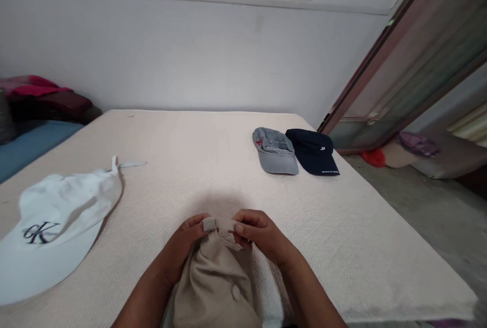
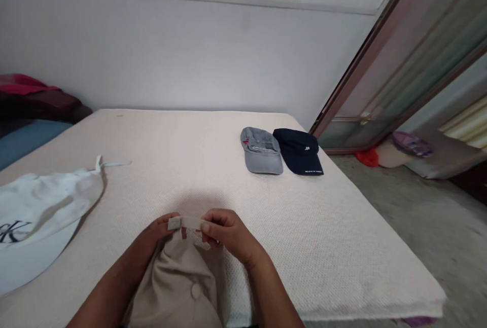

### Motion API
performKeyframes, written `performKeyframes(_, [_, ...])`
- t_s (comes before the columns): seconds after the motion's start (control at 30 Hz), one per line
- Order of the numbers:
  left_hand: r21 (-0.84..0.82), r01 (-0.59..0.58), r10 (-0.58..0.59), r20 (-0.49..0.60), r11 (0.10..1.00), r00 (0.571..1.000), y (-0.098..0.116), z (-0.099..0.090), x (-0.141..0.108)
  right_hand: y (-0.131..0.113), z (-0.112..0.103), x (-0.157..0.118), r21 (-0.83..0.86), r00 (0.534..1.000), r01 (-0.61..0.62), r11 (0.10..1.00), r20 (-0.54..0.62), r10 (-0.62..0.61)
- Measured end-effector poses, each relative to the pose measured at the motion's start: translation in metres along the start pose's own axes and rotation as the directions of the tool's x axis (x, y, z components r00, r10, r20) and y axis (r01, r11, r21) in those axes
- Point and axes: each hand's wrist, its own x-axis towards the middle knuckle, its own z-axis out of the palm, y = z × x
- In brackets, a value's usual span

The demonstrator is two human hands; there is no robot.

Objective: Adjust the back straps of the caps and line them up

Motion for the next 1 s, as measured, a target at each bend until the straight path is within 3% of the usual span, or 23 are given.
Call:
performKeyframes(0.57, [0.034,0.047,-0.048,0.044,0.998,0.998,-0.0052,-0.0008,0.003,-0.0011,0.0005,-0.0012,-0.105,0.998,0.057,0.993,-0.018,-0.059])
performKeyframes(1.0, [0.016,0.068,-0.069,0.068,0.998,0.995,-0.0007,0.0057,0.0001,-0.0022,0.0056,0.0005,0.032,0.999,0.03,0.999,-0.035,-0.028])
